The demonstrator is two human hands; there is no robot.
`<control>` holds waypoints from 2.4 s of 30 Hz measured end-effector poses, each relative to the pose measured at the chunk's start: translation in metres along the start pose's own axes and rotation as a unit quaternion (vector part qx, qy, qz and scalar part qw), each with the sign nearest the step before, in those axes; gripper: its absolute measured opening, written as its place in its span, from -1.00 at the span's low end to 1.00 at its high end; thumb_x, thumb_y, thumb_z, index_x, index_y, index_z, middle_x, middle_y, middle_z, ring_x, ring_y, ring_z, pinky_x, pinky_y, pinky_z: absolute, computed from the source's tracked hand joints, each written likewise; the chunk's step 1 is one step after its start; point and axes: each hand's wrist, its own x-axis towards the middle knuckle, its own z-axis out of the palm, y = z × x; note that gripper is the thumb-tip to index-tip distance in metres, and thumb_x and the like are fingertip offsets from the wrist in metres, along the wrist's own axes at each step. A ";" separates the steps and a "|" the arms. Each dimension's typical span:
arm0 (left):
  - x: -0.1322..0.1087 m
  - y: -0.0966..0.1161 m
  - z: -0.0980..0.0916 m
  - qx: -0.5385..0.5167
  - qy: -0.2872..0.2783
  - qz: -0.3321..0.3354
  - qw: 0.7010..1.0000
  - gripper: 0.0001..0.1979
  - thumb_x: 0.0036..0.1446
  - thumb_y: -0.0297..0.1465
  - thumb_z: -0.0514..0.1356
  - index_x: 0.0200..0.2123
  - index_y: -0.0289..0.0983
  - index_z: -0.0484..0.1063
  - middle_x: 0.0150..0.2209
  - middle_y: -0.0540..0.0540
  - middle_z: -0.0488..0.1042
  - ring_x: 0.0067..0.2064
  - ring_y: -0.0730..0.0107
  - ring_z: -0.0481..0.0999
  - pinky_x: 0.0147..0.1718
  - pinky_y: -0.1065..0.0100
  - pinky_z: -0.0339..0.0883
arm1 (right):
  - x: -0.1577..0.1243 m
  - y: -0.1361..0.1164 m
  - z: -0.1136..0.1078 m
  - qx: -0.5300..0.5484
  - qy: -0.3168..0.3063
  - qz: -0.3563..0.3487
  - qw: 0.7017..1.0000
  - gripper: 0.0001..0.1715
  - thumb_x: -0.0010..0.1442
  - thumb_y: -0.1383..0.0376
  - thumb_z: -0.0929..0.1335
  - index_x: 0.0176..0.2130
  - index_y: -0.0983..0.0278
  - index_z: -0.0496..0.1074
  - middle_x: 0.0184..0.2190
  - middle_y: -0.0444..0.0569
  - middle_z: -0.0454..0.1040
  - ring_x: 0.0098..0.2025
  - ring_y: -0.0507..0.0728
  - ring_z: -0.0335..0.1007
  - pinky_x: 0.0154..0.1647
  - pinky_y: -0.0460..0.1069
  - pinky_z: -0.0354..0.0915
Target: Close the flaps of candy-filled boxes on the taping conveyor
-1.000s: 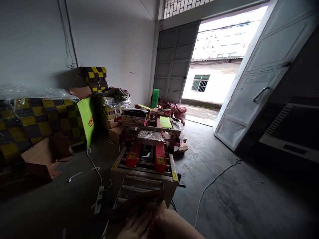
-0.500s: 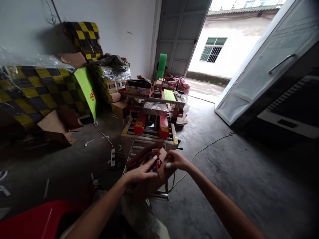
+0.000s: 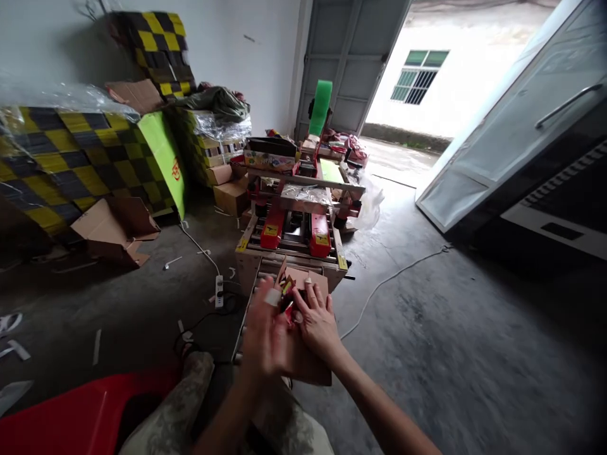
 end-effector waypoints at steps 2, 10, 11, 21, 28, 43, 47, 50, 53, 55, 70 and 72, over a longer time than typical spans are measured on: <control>0.016 -0.027 -0.013 -0.010 -0.012 -0.042 0.999 -0.47 0.28 -0.30 -0.05 0.29 -0.13 -0.05 0.33 -0.07 -0.04 0.35 0.21 -0.11 0.30 0.09 -0.19 | 0.004 -0.003 -0.003 -0.031 -0.024 -0.027 0.999 -0.40 0.26 0.26 0.22 0.24 -0.08 0.06 0.34 0.00 -0.15 0.34 0.41 -0.32 0.17 0.50 -0.21; 0.009 -0.072 0.042 -0.170 -0.207 -0.169 0.949 -0.47 0.32 -0.18 -0.26 0.31 -0.17 -0.09 0.34 -0.06 -0.08 0.34 0.29 -0.10 0.30 0.12 -0.17 | 0.006 -0.008 -0.013 -0.018 -0.050 -0.079 0.995 -0.40 0.19 0.29 0.29 0.21 0.12 0.17 0.30 0.18 -0.03 0.33 0.48 -0.32 0.14 0.56 -0.31; 0.008 -0.069 0.044 -0.158 -0.212 -0.150 0.953 -0.48 0.32 -0.19 -0.23 0.30 -0.17 -0.05 0.35 -0.05 -0.11 0.35 0.29 -0.15 0.31 0.11 -0.24 | 0.006 -0.007 -0.017 -0.001 -0.046 -0.088 0.995 -0.44 0.21 0.31 0.26 0.19 0.16 0.20 0.27 0.18 0.06 0.33 0.42 -0.27 0.18 0.53 -0.32; 0.014 -0.057 0.052 0.074 -0.267 -0.071 0.958 -0.53 0.31 -0.26 -0.15 0.23 -0.22 0.15 0.32 -0.09 0.00 0.35 0.21 -0.17 0.28 0.05 -0.11 | 0.006 0.002 -0.012 0.126 -0.048 -0.155 0.979 -0.66 0.00 0.38 0.29 -0.20 0.20 0.50 -0.29 -0.03 0.52 0.04 0.25 0.24 0.28 0.37 -0.53; 0.014 -0.068 0.054 0.049 -0.264 -0.079 0.960 -0.54 0.29 -0.27 -0.12 0.23 -0.18 0.14 0.31 -0.09 0.04 0.34 0.23 -0.09 0.26 0.04 -0.07 | 0.002 0.003 -0.019 0.212 0.059 -0.133 0.966 -0.88 -0.07 0.43 0.25 -0.49 0.24 0.34 -0.41 -0.08 0.46 -0.06 0.16 0.35 0.30 0.30 -0.24; 0.017 -0.053 0.045 0.087 -0.301 -0.056 0.948 -0.53 0.30 -0.21 -0.15 0.24 -0.10 0.11 0.33 -0.07 -0.04 0.35 0.19 -0.14 0.25 0.06 -0.05 | -0.010 0.012 -0.003 0.315 0.229 -0.018 0.921 -0.48 0.02 0.36 0.36 -0.02 0.23 0.14 -0.19 0.03 0.39 -0.11 0.15 0.40 -0.08 0.10 0.39; 0.019 -0.045 0.046 0.147 -0.321 -0.048 0.934 -0.54 0.30 -0.21 -0.12 0.25 -0.03 0.07 0.33 -0.03 -0.04 0.35 0.21 -0.13 0.23 0.08 0.01 | -0.018 0.016 -0.009 0.414 0.220 0.017 0.883 -0.68 0.14 0.32 0.31 -0.06 0.26 0.32 0.03 0.11 0.29 0.02 0.19 0.36 0.09 0.16 0.29; 0.019 -0.041 0.048 0.178 -0.328 -0.035 0.927 -0.55 0.29 -0.22 -0.10 0.24 0.00 0.10 0.33 0.00 -0.03 0.34 0.20 -0.09 0.20 0.08 0.07 | -0.019 0.016 -0.012 0.503 0.243 0.101 0.823 -0.73 0.21 0.29 0.29 -0.07 0.27 0.38 0.02 0.10 0.35 -0.03 0.19 0.42 0.12 0.19 0.25; 0.018 -0.039 0.049 0.194 -0.327 -0.034 0.924 -0.56 0.28 -0.24 -0.07 0.22 0.03 0.12 0.33 0.03 -0.02 0.33 0.19 -0.06 0.20 0.06 0.07 | -0.015 0.014 -0.013 0.584 0.266 0.203 0.740 -0.49 0.19 0.26 0.33 0.11 0.25 0.21 -0.28 -0.02 0.54 -0.16 0.16 0.49 0.05 0.22 0.30; 0.017 -0.039 0.050 0.199 -0.327 -0.034 0.923 -0.56 0.27 -0.25 -0.05 0.22 0.02 0.13 0.33 0.03 -0.02 0.33 0.17 -0.05 0.20 0.04 0.05 | -0.011 0.013 -0.014 0.626 0.278 0.253 0.683 -0.39 0.16 0.23 0.35 0.15 0.27 0.14 -0.46 -0.09 0.55 -0.25 0.16 0.52 -0.06 0.21 0.37; 0.008 -0.031 0.061 0.308 -0.313 0.061 0.896 -0.56 0.17 -0.42 0.07 0.14 -0.14 0.29 0.29 -0.27 0.05 0.31 -0.01 0.00 0.14 -0.08 0.10 | -0.026 0.035 -0.010 0.521 0.261 0.284 0.762 -0.58 0.11 0.14 0.36 -0.06 0.23 0.28 -0.31 -0.11 0.36 -0.31 0.03 0.35 -0.27 -0.05 0.35; 0.006 -0.030 0.060 0.307 -0.317 0.085 0.893 -0.58 0.20 -0.43 0.02 0.14 -0.18 0.28 0.29 -0.26 0.06 0.31 0.06 0.01 0.16 -0.12 0.05 | -0.025 0.028 -0.009 0.487 0.240 0.255 0.800 -0.49 0.11 0.13 0.36 0.01 0.23 0.23 -0.11 0.01 0.34 -0.08 0.13 0.33 -0.08 0.05 0.33</control>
